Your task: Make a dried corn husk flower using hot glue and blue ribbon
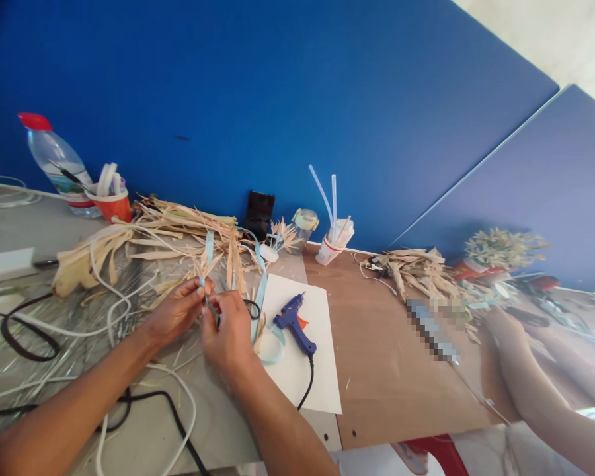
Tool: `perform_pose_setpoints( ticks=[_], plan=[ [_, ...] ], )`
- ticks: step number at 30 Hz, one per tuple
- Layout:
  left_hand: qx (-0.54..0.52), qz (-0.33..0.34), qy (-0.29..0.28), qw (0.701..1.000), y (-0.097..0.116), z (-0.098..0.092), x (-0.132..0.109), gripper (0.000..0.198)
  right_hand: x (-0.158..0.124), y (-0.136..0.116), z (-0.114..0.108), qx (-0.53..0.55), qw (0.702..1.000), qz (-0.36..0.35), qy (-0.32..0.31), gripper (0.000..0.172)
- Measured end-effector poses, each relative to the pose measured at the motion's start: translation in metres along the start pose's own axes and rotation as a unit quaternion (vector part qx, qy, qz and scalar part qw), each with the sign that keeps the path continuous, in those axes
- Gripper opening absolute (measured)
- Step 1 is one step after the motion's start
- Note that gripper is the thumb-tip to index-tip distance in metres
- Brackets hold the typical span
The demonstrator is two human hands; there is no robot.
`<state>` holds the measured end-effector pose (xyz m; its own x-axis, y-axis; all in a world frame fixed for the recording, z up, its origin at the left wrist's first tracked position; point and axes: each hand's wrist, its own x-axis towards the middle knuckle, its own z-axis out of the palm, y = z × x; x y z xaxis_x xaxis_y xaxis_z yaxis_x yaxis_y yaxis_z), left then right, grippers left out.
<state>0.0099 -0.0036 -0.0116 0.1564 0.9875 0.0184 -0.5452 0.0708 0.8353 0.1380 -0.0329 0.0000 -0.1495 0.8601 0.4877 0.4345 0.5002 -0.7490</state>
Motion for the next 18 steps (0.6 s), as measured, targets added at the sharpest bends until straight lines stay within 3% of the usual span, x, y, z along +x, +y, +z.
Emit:
perform_pose_setpoints(
  ticks=[4,9,11,18],
  plan=[
    [-0.002,0.013,0.006,1.000,0.0006,0.0013,0.0000,0.022,-0.0020,0.0004,0.0001,-0.061,0.997,-0.033,0.030,0.021],
    [-0.002,0.001,0.003,1.000,-0.0014,-0.0003,0.0006,0.023,-0.0004,0.0001,0.0053,0.022,0.995,0.095,0.014,0.014],
    [0.002,0.001,0.000,1.000,-0.0031,-0.0011,0.0009,0.024,-0.0002,0.0016,0.0074,0.046,0.993,0.112,0.012,0.009],
    [-0.002,-0.007,0.023,1.000,-0.0028,0.0039,0.0005,0.026,-0.0007,0.0095,0.0074,-0.104,0.993,-0.047,0.037,0.016]
  ],
)
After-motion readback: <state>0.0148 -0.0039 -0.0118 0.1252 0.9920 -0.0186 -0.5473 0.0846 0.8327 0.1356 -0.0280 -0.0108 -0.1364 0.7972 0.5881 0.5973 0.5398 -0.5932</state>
